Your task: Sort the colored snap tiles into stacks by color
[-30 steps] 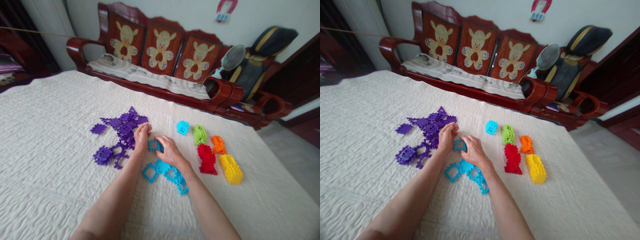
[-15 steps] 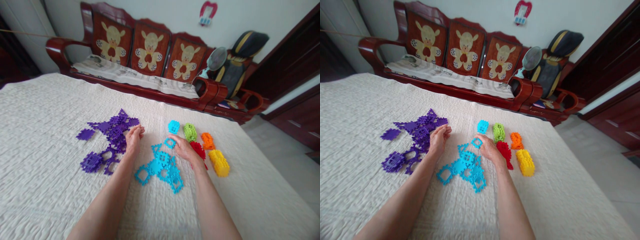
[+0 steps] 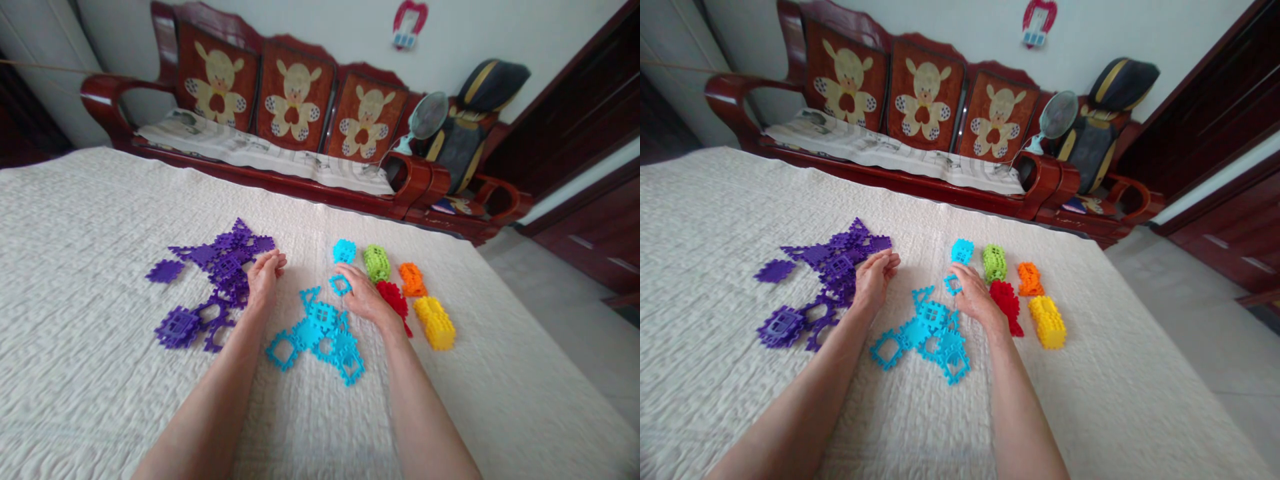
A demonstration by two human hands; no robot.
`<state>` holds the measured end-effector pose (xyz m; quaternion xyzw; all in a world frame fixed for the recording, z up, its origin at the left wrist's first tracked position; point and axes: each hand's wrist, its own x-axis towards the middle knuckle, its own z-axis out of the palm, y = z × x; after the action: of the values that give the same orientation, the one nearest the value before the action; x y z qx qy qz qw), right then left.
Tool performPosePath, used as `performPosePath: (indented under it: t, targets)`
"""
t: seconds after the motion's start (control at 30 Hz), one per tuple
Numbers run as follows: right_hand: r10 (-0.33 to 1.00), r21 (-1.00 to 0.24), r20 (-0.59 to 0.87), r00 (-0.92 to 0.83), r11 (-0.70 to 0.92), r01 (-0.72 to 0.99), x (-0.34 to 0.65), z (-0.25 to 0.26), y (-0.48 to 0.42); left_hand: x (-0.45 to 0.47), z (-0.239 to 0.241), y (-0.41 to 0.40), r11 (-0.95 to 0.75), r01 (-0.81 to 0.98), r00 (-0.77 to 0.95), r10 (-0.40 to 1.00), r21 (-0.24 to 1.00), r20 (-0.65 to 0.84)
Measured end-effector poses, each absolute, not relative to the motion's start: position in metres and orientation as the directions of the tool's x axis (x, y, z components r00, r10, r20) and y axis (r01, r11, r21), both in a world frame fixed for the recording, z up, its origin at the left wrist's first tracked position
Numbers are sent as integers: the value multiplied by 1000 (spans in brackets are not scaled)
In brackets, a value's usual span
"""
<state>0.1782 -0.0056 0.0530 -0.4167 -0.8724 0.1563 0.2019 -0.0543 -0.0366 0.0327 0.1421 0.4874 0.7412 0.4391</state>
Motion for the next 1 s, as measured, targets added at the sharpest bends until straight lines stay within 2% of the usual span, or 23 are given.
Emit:
performPosePath:
  t: [0.07,0.17,0.23,0.37,0.47,0.57,0.73,1.0]
  targets:
    - [851,-436,237,-469,525,731,176,54,-7,-54,33,-37,-137,-508,-572,792,850,-214]
    - [953,-395,183,-241,295,870,169,54,-13,-54,33,-37,-133,-512,-570,792,849,-220]
    - [970,-350,147,-191,232,907,164,53,-16,-54,34,-37,-128,-510,-571,790,851,-223]
    - [956,-300,144,-257,290,909,160,49,-18,-53,33,-38,-127,-501,-571,792,856,-216]
    - [936,-312,162,-312,349,884,162,48,-15,-53,32,-38,-130,-499,-566,798,857,-208]
    - [897,-330,265,-352,428,842,163,52,-10,-53,31,-38,-134,-500,-571,794,856,-210]
    - [817,-264,481,-318,481,836,158,60,7,-53,32,-36,-117,-508,-568,790,853,-230]
    - [789,-222,524,-321,490,843,156,45,28,-54,31,-36,-119,-512,-569,789,851,-232]
